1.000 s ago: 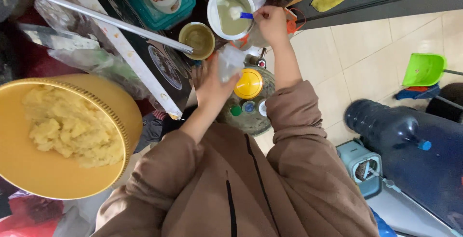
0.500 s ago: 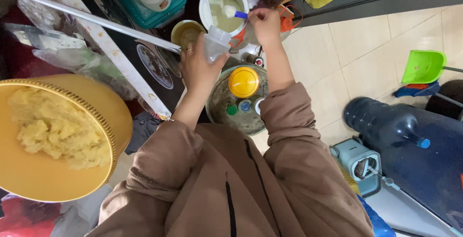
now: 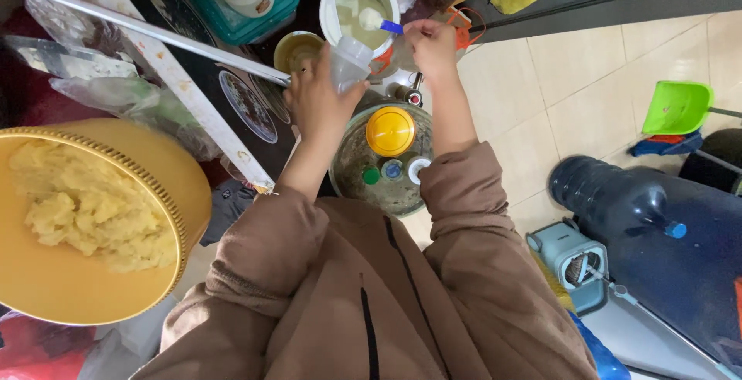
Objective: The person scoops a white substance from a container into a small cup, then pours a liquid from a blue thermos into the cup. They close the cup with a lid and shake it vigorously to mix the contents.
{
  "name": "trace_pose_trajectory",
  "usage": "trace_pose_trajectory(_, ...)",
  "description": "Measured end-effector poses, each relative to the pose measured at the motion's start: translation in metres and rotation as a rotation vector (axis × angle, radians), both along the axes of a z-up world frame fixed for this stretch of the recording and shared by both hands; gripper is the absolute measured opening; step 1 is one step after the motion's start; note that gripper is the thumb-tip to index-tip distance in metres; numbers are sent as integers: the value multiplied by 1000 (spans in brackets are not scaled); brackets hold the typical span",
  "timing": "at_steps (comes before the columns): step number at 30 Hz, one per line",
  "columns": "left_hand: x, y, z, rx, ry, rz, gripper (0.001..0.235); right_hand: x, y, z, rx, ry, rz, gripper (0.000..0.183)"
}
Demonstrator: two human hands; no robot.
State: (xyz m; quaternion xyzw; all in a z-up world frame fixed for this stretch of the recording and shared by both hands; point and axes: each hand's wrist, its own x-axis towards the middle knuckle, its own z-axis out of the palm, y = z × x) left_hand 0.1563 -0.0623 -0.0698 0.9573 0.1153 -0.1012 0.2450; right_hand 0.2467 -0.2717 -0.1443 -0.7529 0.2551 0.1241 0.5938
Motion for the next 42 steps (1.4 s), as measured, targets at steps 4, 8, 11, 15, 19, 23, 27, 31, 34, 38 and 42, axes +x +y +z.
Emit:
trace_pose_trajectory(4,13,-7,-1,69,11,-15,88,-7,4,33,60,-24,-18,11)
trace_pose_trajectory(8,24,-14,-7,100,-81,0,90,-7,1,37,44,-142,15,9)
trace_pose_trajectory(11,26,-16,-8,115,-85,19,89,-9,2,44,-15,-185,78,9)
trace_pose_trajectory(15,28,-17,-12,116,-83,24,90,-9,1,49,-90,-252,168,7)
trace_pose_trajectory(19,33,-18,-9,76,-88,54,89,-7,-5,58,-189,-326,271,8)
trace_pose_trajectory(23,37,-22,7,-10,-139,57,88,-11,-1,111,-425,-664,488,6)
trace_pose_trajectory(27,35,-23,11,-275,-373,75,90,-31,13,165,-542,-931,618,6)
trace_pose_trajectory(31,37,-22,18,-455,-573,38,83,-63,18,158,-780,-878,675,19)
trace_pose_trajectory(34,37,-23,5,-527,-479,81,82,-64,23,155,-1067,-1097,749,17)
trace_pose_trajectory(38,38,-23,11,-589,-492,75,80,-63,22,152,-1109,-1174,770,17)
trace_pose_trajectory(42,35,-24,14,-628,-503,58,80,-66,21,158,-1102,-1167,748,12)
